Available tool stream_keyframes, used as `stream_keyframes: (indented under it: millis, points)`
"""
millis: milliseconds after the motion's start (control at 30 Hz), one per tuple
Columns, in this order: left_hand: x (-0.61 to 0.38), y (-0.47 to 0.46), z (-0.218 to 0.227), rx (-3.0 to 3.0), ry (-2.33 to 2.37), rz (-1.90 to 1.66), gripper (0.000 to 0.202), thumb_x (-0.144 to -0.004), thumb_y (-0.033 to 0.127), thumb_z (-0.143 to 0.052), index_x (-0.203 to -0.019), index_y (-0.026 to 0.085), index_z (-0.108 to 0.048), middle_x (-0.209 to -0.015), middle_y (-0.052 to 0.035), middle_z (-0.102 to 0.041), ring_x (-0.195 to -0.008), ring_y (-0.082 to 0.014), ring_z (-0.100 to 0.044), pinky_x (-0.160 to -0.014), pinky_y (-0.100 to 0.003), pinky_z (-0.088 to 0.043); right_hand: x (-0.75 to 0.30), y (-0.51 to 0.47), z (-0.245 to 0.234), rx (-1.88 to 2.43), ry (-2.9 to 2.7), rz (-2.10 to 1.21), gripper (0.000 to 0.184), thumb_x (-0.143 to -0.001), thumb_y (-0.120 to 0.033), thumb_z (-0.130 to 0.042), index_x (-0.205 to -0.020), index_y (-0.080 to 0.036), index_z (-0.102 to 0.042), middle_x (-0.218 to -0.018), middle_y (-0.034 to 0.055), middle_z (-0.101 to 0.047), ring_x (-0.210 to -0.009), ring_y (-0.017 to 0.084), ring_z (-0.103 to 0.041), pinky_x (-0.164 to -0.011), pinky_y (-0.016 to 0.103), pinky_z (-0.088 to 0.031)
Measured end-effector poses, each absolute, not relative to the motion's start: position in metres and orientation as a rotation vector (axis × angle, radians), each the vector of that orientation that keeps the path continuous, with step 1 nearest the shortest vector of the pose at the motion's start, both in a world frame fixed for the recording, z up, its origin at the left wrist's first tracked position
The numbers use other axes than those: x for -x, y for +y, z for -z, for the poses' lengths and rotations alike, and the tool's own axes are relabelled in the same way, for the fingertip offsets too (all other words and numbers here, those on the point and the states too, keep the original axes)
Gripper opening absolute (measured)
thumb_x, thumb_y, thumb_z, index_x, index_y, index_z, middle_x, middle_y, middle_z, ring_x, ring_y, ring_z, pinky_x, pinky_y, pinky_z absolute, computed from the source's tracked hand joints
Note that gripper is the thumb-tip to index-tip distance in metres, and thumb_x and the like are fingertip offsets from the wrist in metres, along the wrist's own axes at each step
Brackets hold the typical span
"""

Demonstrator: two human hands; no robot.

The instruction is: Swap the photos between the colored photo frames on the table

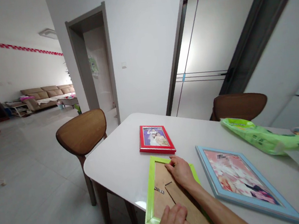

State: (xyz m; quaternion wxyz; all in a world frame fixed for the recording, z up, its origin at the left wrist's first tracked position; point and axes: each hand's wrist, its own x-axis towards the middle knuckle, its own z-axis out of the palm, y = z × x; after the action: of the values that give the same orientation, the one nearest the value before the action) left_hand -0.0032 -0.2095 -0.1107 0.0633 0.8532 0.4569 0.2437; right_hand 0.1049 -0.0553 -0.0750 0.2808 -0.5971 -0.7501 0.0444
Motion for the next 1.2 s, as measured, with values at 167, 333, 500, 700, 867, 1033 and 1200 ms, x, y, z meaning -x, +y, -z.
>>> stream_keyframes:
  millis: [167,333,500,700,867,1033,1200]
  points:
    - [-0.004,-0.209,0.121,-2.535,1.397,-0.785,0.027,-0.082,0.012,-0.036,-0.103,0.016,-0.052,-0.116,-0.0092,-0.053,-0.109,-0.0204,-0.047,-0.093,-0.038,-0.04,-0.1,-0.05,0.075,1.618,-1.984,-0.175,0.008,-0.064,-0.016,-0.046,-0.059,-0.017,-0.053,-0.061,0.0037,-0.057,-0.063,0.016,-0.05,-0.059,0.026,-0.032]
    - [-0.01,-0.205,0.132,-2.393,1.453,-0.882,0.034,-0.078,0.01,-0.039,-0.11,0.016,-0.048,-0.111,-0.0106,-0.057,-0.103,-0.0217,-0.052,-0.091,-0.037,-0.042,-0.104,-0.054,0.064,1.568,-1.929,-0.297,0.012,-0.066,-0.022,-0.047,-0.075,-0.017,-0.053,-0.07,0.0033,-0.06,-0.066,0.016,-0.053,-0.06,0.025,-0.036]
    - [0.009,-0.203,0.088,-2.441,1.174,-0.897,0.022,-0.071,0.014,-0.049,-0.092,0.015,-0.053,-0.113,-0.0147,-0.053,-0.107,-0.0269,-0.046,-0.092,-0.041,-0.037,-0.148,-0.063,0.034,1.503,-1.77,-0.408,0.031,-0.074,-0.041,-0.04,-0.089,-0.017,-0.053,-0.088,0.006,-0.061,-0.081,0.017,-0.055,-0.071,0.027,-0.04]
    - [0.012,-0.206,-0.004,-1.675,0.898,-1.358,0.017,-0.066,0.016,-0.053,-0.082,0.017,-0.048,-0.119,-0.0135,-0.047,-0.106,-0.0262,-0.046,-0.086,-0.036,-0.039,-0.165,-0.119,0.029,1.353,-0.955,-0.883,0.037,-0.065,-0.043,-0.053,-0.093,-0.019,-0.051,-0.095,0.0046,-0.059,-0.083,0.019,-0.056,-0.071,0.031,-0.043]
    - [-0.021,-0.202,-0.028,-0.991,0.656,-1.491,0.021,-0.066,0.026,-0.061,-0.081,0.017,-0.049,-0.12,-0.0103,-0.045,-0.095,-0.0233,-0.054,-0.077,-0.03,-0.044,-0.118,-0.169,0.041,0.918,-0.609,-1.6,0.051,-0.069,-0.043,-0.055,-0.113,-0.02,-0.043,-0.095,0.0063,-0.062,-0.079,0.02,-0.06,-0.066,0.033,-0.046]
    - [-0.041,-0.183,-0.038,-0.918,0.613,-1.512,0.032,-0.07,0.027,-0.059,-0.097,0.017,-0.045,-0.1,-0.0092,-0.058,-0.096,-0.0224,-0.053,-0.085,-0.034,-0.04,-0.147,-0.166,0.028,0.881,-0.535,-1.422,0.064,-0.063,-0.031,-0.063,-0.12,-0.024,-0.035,-0.096,0.0031,-0.063,-0.081,0.018,-0.06,-0.067,0.029,-0.048]
    - [-0.062,-0.147,-0.029,-0.976,0.684,-1.37,0.071,-0.059,0.01,-0.062,-0.121,0.016,-0.026,-0.106,-0.0095,-0.056,-0.095,-0.0215,-0.054,-0.084,-0.033,-0.041,-0.248,-0.114,0.01,1.354,-0.824,-1.033,0.069,-0.065,-0.031,-0.053,-0.127,-0.018,-0.028,-0.08,0.0031,-0.066,-0.06,0.018,-0.062,-0.053,0.029,-0.048]
